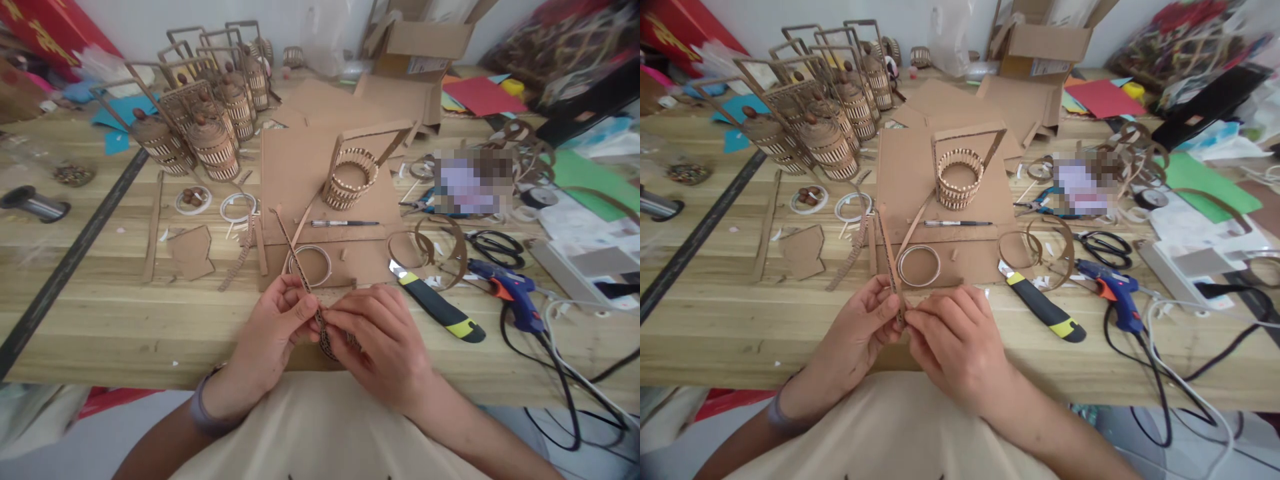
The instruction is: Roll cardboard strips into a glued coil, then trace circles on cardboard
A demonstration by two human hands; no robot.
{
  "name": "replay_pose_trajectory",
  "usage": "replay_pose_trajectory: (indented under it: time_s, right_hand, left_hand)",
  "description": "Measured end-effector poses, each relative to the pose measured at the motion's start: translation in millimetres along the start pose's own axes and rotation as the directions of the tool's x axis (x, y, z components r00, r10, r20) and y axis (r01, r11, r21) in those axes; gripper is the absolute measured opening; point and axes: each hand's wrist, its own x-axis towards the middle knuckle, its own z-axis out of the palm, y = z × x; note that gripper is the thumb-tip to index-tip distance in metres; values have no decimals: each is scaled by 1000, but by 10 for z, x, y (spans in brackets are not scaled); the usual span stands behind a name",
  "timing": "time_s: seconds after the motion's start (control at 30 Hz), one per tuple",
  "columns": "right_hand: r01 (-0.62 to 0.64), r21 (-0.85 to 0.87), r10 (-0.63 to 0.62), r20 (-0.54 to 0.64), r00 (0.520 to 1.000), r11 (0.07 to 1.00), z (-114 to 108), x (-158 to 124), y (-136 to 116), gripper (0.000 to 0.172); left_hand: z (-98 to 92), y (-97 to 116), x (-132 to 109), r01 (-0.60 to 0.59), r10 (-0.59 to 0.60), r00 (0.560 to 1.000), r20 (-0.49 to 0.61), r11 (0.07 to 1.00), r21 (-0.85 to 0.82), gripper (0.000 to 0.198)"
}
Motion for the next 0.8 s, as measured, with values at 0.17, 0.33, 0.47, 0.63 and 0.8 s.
replay_pose_trajectory:
  time_s: [0.17,0.33,0.47,0.63,0.8]
  right_hand:
    - [16,-124,-21,-38,999,992,20,11,-33,11]
    - [-41,-10,41,-21,999,999,26,15,-7,14]
    - [-77,78,76,7,997,994,5,25,22,15]
    - [-130,153,121,66,991,980,-28,35,34,16]
    - [-179,162,168,78,983,970,-31,31,10,10]
  left_hand:
    - [31,-7,-2,-30,30,999,-11,1000,6,58]
    - [28,-13,1,-19,19,1000,-15,1000,9,59]
    - [10,-24,12,1,0,1000,-21,1000,21,62]
    - [-1,-33,15,-6,7,1000,-23,999,46,60]
    - [-1,-45,11,-96,101,994,-44,990,101,53]
